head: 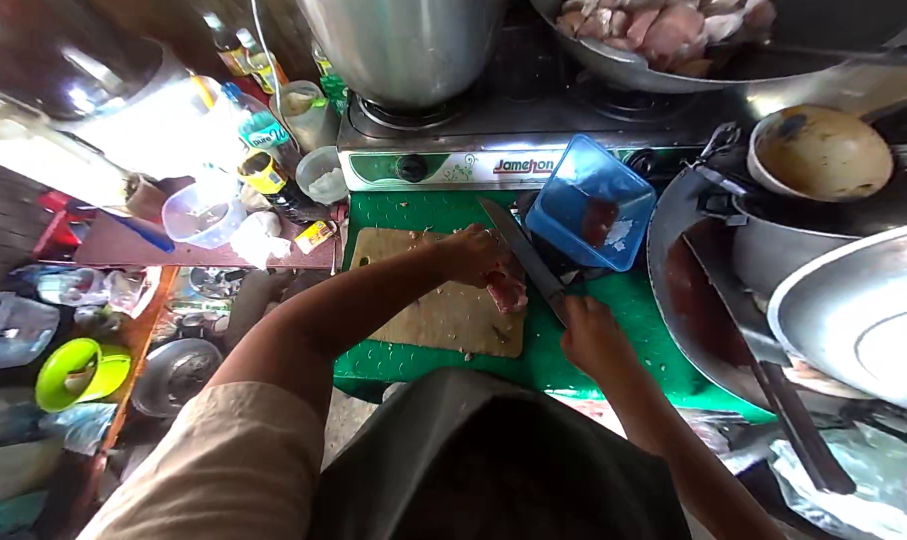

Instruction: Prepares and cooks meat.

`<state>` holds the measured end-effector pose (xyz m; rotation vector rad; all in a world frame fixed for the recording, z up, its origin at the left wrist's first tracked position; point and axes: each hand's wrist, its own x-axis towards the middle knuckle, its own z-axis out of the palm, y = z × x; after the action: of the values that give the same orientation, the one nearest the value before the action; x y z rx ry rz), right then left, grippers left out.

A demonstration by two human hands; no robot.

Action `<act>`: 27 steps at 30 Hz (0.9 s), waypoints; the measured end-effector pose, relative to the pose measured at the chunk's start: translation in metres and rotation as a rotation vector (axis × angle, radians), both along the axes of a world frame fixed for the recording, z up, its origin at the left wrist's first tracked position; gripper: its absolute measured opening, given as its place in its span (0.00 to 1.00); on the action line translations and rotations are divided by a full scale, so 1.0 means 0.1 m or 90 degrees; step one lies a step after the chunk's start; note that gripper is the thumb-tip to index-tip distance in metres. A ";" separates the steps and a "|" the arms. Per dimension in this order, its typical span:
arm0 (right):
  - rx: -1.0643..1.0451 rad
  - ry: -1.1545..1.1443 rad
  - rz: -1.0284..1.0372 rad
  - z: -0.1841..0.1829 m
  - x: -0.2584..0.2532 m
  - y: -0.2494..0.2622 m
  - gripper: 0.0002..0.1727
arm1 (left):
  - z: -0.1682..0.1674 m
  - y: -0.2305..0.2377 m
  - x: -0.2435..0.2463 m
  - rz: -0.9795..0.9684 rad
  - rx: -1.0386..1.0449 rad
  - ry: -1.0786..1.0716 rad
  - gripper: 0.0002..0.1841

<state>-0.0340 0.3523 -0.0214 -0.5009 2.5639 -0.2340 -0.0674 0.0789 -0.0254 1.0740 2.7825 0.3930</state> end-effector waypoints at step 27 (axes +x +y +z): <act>-0.370 0.098 -0.011 -0.15 1.46 -0.88 0.20 | -0.31 -0.37 1.74 0.522 0.422 -0.070 0.15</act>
<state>0.1116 0.2646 -0.0368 -0.7261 2.6262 -0.9960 0.1063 0.0424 -0.0564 -0.1274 2.9072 1.4641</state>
